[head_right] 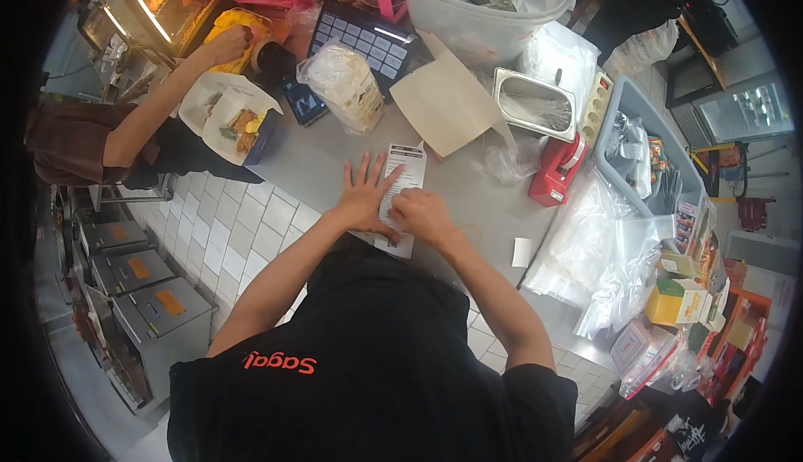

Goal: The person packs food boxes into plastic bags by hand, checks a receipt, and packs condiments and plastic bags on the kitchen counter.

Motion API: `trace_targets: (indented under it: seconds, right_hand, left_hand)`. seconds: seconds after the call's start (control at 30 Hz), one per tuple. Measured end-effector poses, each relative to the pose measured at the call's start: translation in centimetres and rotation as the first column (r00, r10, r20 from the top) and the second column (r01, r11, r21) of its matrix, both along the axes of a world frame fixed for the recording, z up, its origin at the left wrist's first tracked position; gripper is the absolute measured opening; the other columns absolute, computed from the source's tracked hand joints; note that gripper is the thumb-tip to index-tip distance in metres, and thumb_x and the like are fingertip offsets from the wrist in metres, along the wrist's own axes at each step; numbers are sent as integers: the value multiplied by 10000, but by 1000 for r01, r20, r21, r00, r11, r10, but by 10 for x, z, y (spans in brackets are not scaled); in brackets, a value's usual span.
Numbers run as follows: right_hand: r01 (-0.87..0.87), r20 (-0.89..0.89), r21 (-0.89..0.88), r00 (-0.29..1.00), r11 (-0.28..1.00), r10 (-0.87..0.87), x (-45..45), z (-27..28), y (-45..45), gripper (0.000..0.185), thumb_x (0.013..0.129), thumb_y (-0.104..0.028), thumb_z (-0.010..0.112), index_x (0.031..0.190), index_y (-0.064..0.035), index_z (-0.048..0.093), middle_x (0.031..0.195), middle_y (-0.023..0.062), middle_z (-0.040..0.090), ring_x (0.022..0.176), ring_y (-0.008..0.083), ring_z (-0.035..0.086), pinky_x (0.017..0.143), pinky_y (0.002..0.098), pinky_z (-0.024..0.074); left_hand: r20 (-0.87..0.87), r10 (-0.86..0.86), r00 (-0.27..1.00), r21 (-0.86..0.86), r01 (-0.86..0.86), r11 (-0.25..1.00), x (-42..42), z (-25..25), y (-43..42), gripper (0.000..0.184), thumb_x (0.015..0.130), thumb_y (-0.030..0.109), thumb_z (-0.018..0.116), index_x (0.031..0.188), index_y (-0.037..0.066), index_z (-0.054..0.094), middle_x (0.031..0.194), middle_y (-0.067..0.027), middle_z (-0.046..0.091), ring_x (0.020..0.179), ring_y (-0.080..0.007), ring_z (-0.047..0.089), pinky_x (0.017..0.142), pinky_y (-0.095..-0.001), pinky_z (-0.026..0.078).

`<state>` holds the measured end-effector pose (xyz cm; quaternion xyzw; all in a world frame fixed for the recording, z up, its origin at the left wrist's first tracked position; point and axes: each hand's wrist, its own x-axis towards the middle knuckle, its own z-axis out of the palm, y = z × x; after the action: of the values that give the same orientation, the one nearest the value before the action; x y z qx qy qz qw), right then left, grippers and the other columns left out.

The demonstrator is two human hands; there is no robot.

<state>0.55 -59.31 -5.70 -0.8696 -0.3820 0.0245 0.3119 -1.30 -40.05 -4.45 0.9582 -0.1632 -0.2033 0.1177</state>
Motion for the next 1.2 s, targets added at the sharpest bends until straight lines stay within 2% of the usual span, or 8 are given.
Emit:
trace_targets:
  seconds: [0.2,0.27,0.33,0.43,0.53,0.63,0.97,1.2]
  right_hand:
    - [229,-87,-21,969,973,-230,11,-9,-1,163,815,-226,688,759,-102,599,766,74,606,762,276,630,651,413,513]
    - [83,-92,-3,992,997,-83,-4,-11,-1,166,813,-227,690,754,-103,596,767,82,606,764,289,627,654,425,508]
    - [271,-215,24,941,962,-260,2,-4,-14,165,809,-226,690,758,-98,598,765,87,604,763,292,626,667,431,509]
    - [264,-67,17,963,964,-262,-8,-8,-24,190,794,-254,720,748,-105,613,763,50,608,759,263,631,627,387,503]
    - [147,-118,-111,980,983,-160,-18,5,-22,224,785,-282,729,925,-123,657,996,50,647,944,261,615,726,401,504]
    - [169,-44,-187,983,968,-180,-17,10,-24,617,753,-396,745,1295,-159,568,1383,55,503,1190,289,477,934,465,406]
    - [568,28,-282,811,773,-585,-49,25,22,717,697,-636,717,1193,-124,636,1230,127,550,1117,294,482,895,462,348]
    - [757,110,-253,641,602,-760,-51,17,65,834,702,-688,687,1172,-7,588,1314,206,485,1213,344,424,941,507,313]
  left_hand:
    - [3,22,1000,-18,-22,1000,-5,1,1,1495,367,796,780,1568,232,90,1605,-233,-8,1462,-476,-59,1084,-729,0]
    - [19,18,1000,-28,-17,999,0,0,-1,1489,366,798,776,1567,231,104,1605,-236,12,1463,-478,-34,1083,-729,11]
    - [41,13,999,-25,-11,1000,-1,-4,1,1481,365,809,765,1567,230,122,1606,-235,16,1463,-479,-25,1082,-729,15]
    - [69,5,998,-29,-3,1000,-2,-5,-1,1477,366,825,750,1567,227,131,1607,-233,13,1463,-479,-26,1080,-728,13]
    - [78,-2,997,-14,3,1000,-6,-5,1,1477,372,841,735,1568,221,128,1607,-231,12,1463,-479,-30,1078,-727,7]
    - [81,-6,997,-26,8,1000,-5,-3,0,1477,380,846,728,1568,210,124,1608,-226,13,1463,-477,-35,1078,-726,3]
    - [34,72,997,-358,-55,932,-6,-9,28,1316,521,691,810,1551,164,183,1598,-185,142,1485,-401,25,1135,-634,-38]
    - [42,89,995,-603,-46,796,-1,-1,70,1016,672,492,835,1453,38,371,1464,-225,406,1388,-357,351,1143,-488,241]
